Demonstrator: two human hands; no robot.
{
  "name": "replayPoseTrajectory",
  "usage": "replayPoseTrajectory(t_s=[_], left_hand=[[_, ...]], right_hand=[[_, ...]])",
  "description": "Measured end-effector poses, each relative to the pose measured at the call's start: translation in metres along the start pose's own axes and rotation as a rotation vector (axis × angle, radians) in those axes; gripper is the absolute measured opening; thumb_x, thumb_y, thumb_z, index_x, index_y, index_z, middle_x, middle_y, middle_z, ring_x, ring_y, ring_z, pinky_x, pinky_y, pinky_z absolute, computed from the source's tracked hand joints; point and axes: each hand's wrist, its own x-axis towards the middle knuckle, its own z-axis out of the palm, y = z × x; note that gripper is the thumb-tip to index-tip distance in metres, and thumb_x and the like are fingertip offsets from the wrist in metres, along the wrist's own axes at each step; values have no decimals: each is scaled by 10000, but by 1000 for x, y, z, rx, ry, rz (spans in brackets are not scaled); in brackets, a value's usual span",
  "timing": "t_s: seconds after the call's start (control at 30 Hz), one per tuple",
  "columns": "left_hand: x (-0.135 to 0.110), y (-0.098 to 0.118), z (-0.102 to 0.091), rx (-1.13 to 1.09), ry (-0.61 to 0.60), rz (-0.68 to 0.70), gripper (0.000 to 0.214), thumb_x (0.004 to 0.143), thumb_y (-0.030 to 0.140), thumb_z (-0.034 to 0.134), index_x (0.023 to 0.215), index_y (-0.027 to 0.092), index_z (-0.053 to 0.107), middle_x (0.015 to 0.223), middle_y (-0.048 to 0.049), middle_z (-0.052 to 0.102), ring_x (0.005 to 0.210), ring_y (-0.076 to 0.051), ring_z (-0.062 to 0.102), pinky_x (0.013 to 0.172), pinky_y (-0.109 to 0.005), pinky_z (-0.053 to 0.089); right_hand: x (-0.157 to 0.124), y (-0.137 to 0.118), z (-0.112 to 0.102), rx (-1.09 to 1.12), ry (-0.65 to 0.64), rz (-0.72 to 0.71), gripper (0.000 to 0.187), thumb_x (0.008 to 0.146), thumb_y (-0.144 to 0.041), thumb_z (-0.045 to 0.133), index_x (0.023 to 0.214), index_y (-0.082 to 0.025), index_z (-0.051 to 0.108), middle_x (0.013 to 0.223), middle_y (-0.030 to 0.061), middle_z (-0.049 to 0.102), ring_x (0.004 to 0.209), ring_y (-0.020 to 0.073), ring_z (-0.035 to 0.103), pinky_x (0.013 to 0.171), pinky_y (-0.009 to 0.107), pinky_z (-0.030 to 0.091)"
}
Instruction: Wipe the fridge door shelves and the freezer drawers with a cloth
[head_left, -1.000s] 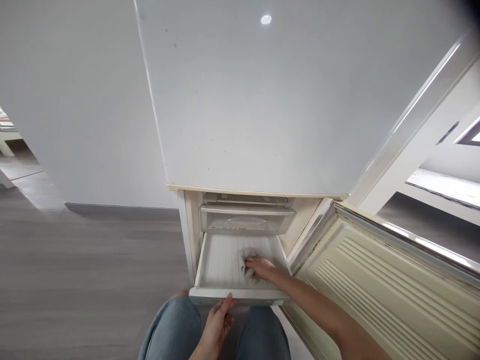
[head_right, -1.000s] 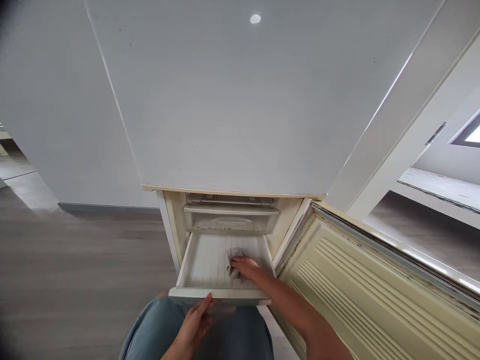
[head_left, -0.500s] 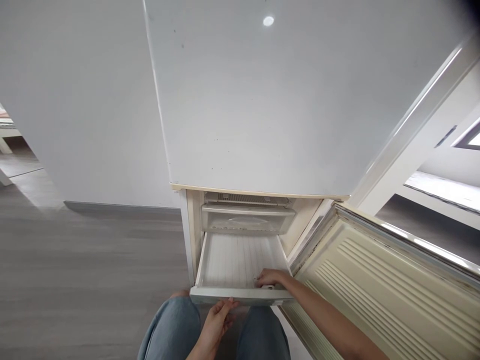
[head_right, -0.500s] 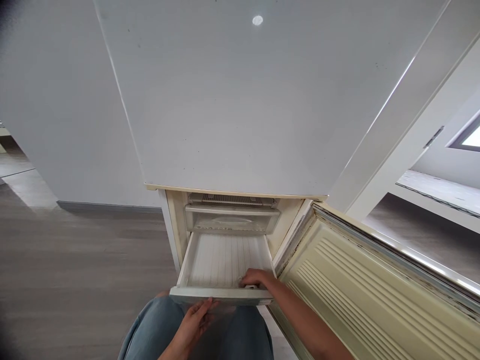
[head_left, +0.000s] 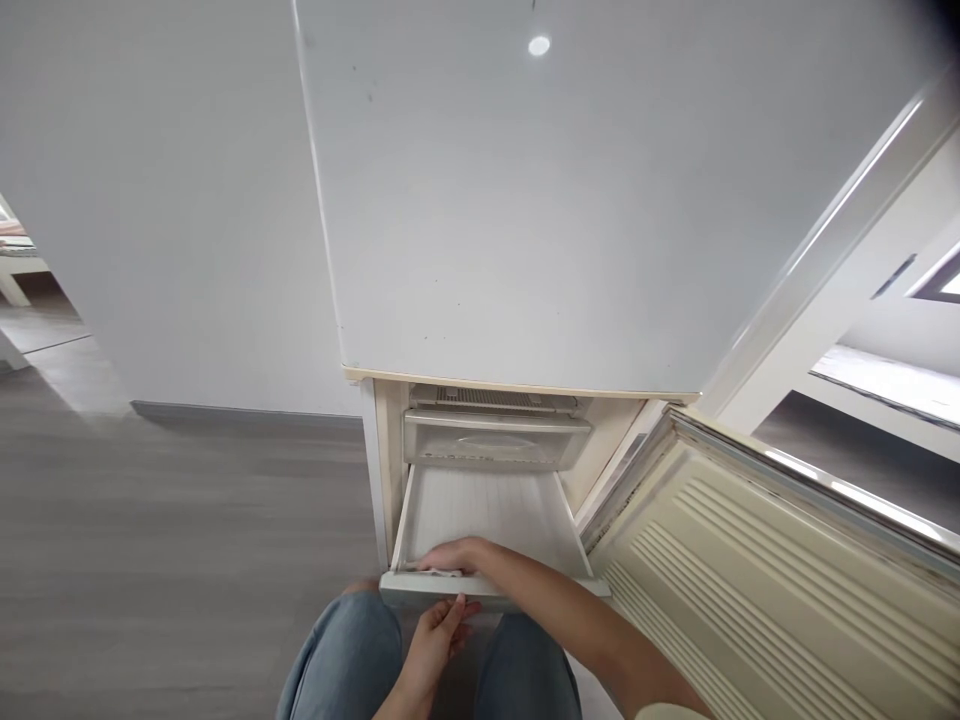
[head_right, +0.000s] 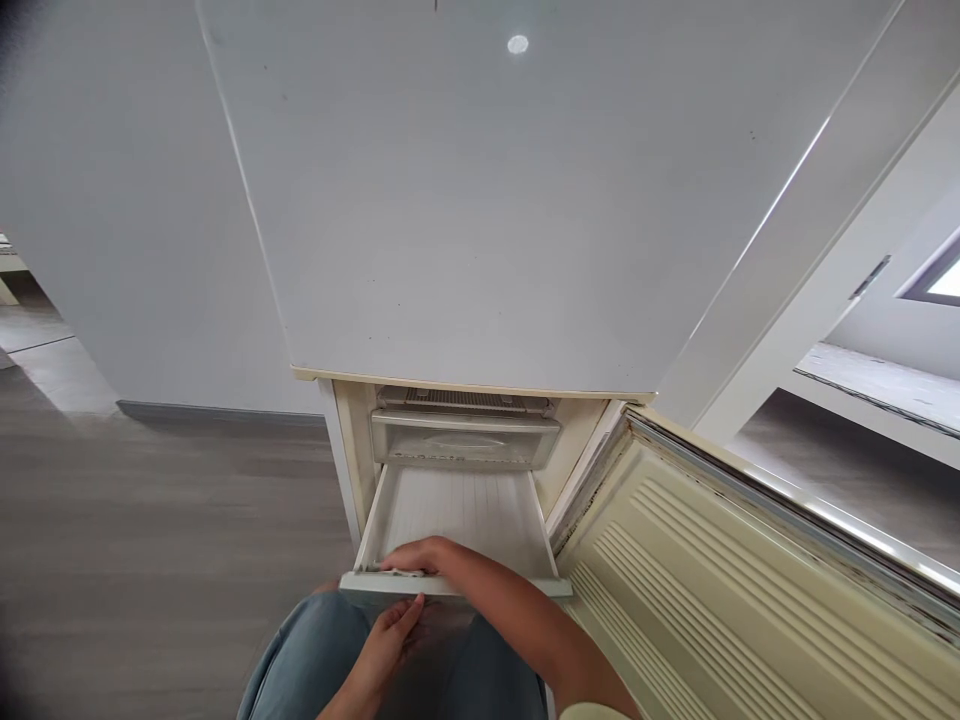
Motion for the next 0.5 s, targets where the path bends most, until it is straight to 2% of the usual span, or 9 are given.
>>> replayPoseTrajectory(t_s=[0.1, 0.17, 0.33, 0.5], left_hand=[[0, 2, -1, 18, 4, -3, 583, 476, 640, 765, 778, 145, 707, 788, -92, 747, 674, -172, 629, 694, -303, 467], [0, 2, -2, 30, 2, -4, 576, 483, 637, 765, 781, 147, 712, 799, -94, 749, 692, -176, 632, 702, -303, 468], [0, 1, -2, 39, -24, -6, 587, 512, 649, 744, 816, 147, 729, 844, -96, 754, 746, -176, 636, 711, -283, 465], [1, -5, -2, 33, -45, -18, 615, 501, 662, 742, 836, 146, 736, 880, -98, 760, 729, -156, 624, 697, -265, 453]], right_hand=[[12, -24, 4, 99, -123, 12, 264, 831, -410, 500, 799, -200, 657, 803, 9, 682, 798, 184, 650, 753, 318, 526], [10, -21, 3, 155, -165, 17, 268, 854, -367, 463, 784, -185, 647, 772, 13, 678, 803, 180, 652, 748, 307, 524], [-18, 24, -8, 245, -199, 69, 283, 851, -287, 432, 712, -176, 652, 639, 15, 648, 723, 184, 653, 676, 289, 527], [-53, 71, -19, 204, -107, 155, 293, 825, -293, 450, 690, -188, 689, 647, 24, 665, 677, 177, 651, 632, 265, 510]])
